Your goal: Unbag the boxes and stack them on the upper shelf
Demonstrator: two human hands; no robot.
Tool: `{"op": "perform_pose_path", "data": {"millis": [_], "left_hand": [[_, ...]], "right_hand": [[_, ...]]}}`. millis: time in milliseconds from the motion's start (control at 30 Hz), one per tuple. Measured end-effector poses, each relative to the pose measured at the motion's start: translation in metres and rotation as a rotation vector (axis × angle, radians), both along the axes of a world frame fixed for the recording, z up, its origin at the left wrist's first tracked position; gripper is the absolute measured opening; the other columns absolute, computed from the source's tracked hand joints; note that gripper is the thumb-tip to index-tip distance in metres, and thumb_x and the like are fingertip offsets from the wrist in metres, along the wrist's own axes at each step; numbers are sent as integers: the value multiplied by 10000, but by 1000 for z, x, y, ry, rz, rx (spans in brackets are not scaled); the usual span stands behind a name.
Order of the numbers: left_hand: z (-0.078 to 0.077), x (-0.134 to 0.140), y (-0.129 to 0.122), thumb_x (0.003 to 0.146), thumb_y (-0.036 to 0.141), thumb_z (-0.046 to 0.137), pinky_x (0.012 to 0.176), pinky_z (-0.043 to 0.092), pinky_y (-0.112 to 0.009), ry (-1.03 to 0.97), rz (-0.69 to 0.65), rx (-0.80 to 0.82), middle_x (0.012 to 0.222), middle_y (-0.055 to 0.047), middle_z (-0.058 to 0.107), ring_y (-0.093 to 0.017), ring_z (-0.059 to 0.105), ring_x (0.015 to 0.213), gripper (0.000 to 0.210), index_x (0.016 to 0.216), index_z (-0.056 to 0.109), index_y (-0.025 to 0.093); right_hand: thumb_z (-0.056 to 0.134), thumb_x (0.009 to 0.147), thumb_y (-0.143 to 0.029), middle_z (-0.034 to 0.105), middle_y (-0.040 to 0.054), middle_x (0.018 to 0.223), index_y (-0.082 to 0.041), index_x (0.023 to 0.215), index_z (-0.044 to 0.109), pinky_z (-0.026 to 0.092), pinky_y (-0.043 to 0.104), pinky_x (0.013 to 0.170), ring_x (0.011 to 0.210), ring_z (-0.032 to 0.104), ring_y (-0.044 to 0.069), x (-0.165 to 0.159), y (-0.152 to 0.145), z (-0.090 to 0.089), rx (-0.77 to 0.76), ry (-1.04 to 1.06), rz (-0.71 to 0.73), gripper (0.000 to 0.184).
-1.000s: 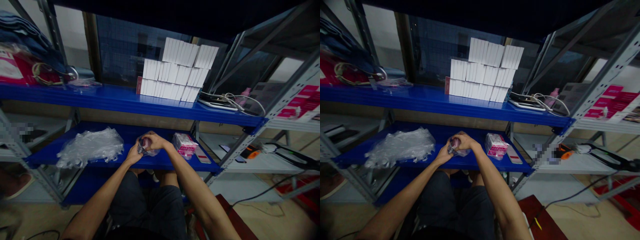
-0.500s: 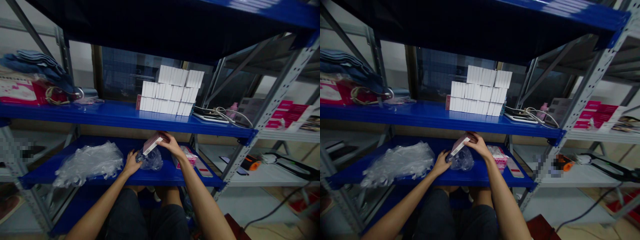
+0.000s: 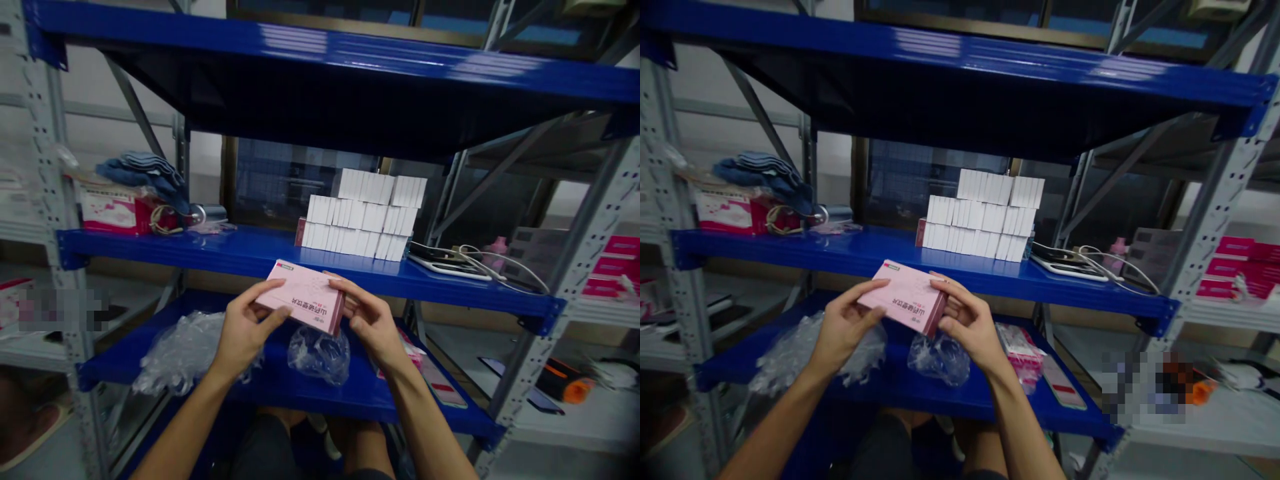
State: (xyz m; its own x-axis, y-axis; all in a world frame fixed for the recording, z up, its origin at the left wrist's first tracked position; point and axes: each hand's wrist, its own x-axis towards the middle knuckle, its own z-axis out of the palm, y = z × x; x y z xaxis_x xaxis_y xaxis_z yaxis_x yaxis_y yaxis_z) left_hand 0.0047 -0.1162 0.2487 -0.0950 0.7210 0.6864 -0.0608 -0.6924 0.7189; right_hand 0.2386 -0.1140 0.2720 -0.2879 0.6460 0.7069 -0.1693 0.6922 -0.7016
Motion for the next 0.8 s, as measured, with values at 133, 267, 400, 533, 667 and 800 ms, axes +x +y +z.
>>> {"op": "perform_pose_path", "data": {"millis": [133,267,400,533,667,800], "left_hand": [[58,-14,41,702,474,879,876,616,-388,-75,16,47,1110,-99,753,-262,728,997,515,1085,748,155],[93,-23,90,720,423,866,899,602,-424,-160,-112,-61,1139,-113,737,-234,723,986,508,1111,712,138],[116,-35,116,890,409,711,949,574,-493,51,-3,-104,1211,-127,724,-277,693,1099,391,1195,702,165],[132,-39,124,948,416,609,1158,394,-523,504,288,-42,1275,-79,730,-340,557,1339,345,1179,758,208],[132,-35,122,961,386,509,1106,462,-428,757,130,9,1281,-7,739,-278,643,1236,390,1265,725,273],[123,-35,115,884,289,615,1082,482,-400,736,253,234,1344,-51,706,-264,661,1212,505,1384,636,226]], "right_hand": [[906,722,-422,703,81,1312,-245,1094,786,563,464,1045,1165,691,293,-33,21,51,49,29,-103,429],[911,680,-475,749,68,1192,-209,1111,774,576,453,1006,1035,721,254,-56,70,89,80,9,-131,525],[865,726,-507,756,65,1071,-194,1147,761,574,421,958,986,707,224,-62,111,114,122,-52,-97,535],[868,734,-463,750,57,936,-165,1013,780,571,379,891,887,703,205,-66,136,131,230,-227,-235,417],[854,782,-402,747,51,830,-171,934,779,587,347,785,761,706,194,-73,145,139,239,-435,-382,287],[832,823,-384,759,73,935,-170,1053,753,618,358,790,793,727,189,-77,142,139,201,-336,-260,324]]}}
